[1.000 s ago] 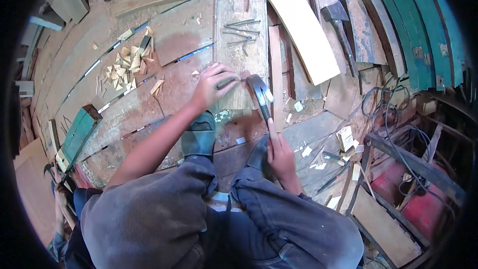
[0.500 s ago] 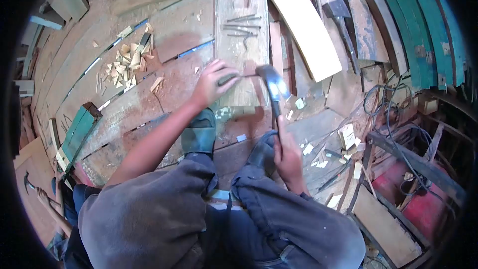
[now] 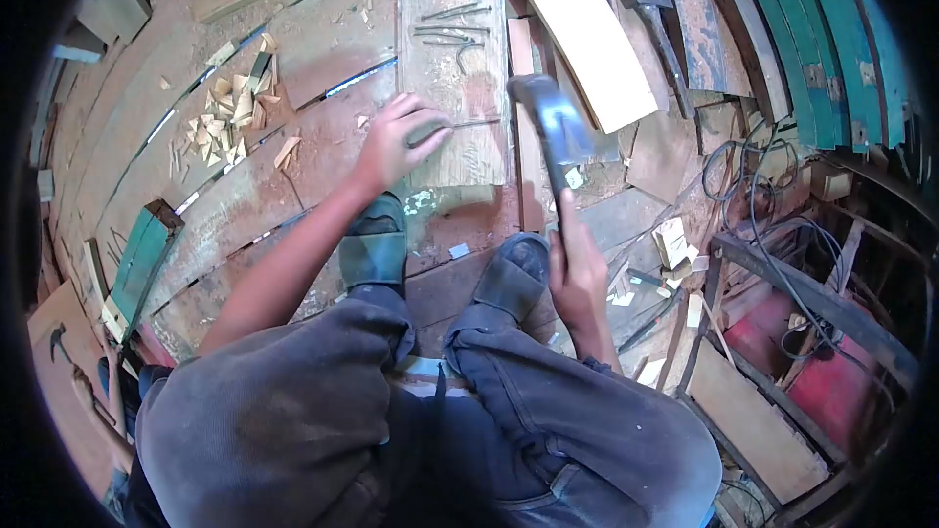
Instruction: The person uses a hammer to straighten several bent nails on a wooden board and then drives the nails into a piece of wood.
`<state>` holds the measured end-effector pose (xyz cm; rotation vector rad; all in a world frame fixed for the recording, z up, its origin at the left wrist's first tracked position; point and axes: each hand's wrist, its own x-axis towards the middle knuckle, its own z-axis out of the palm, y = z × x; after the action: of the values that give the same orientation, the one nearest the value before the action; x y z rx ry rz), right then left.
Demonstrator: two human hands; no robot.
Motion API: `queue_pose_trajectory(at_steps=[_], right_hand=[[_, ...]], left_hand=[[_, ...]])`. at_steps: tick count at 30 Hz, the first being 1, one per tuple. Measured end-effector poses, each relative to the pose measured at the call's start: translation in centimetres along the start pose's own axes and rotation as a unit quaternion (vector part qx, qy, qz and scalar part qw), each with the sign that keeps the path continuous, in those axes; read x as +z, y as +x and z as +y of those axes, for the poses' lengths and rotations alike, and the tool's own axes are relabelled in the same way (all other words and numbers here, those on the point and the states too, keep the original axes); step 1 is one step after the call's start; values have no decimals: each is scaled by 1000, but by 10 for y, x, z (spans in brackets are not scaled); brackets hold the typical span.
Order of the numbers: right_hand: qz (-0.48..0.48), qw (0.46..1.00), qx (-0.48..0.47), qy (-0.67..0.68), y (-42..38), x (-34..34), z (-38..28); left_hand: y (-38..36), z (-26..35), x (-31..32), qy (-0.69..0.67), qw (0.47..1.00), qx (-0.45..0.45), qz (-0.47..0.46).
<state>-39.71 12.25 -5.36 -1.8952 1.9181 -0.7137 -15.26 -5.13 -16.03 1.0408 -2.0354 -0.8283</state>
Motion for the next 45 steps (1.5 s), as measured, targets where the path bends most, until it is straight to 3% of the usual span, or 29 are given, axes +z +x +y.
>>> queue_pose_trajectory(at_steps=[4,7,11,15,18,22,25,31,37,45], right_hand=[[-3,994,107,19,2,-9,3],[-15,985,168,34,-1,-13,9],[-1,979,194,70,-9,-10,21],[9,963,241,119,-11,-9,20],[17,949,260,175,-10,-9,19],[18,953,250,169,-6,-9,18],[7,952,250,176,-6,-7,17],[-10,956,250,151,-13,-7,20],[-8,947,268,179,-7,-7,15],[-2,929,291,227,-8,-6,12]], left_hand=[[9,8,-9,19,999,-21,-36],[37,-1,-18,18,995,73,-64],[91,0,-19,85,928,275,-235],[116,2,-5,99,877,303,-361],[125,-2,-1,110,869,297,-380],[119,-8,-2,108,879,335,-323],[127,-8,-5,118,862,340,-358],[142,0,-8,203,798,455,-339],[159,-2,-24,278,748,460,-389],[152,-12,-37,221,789,444,-363]])
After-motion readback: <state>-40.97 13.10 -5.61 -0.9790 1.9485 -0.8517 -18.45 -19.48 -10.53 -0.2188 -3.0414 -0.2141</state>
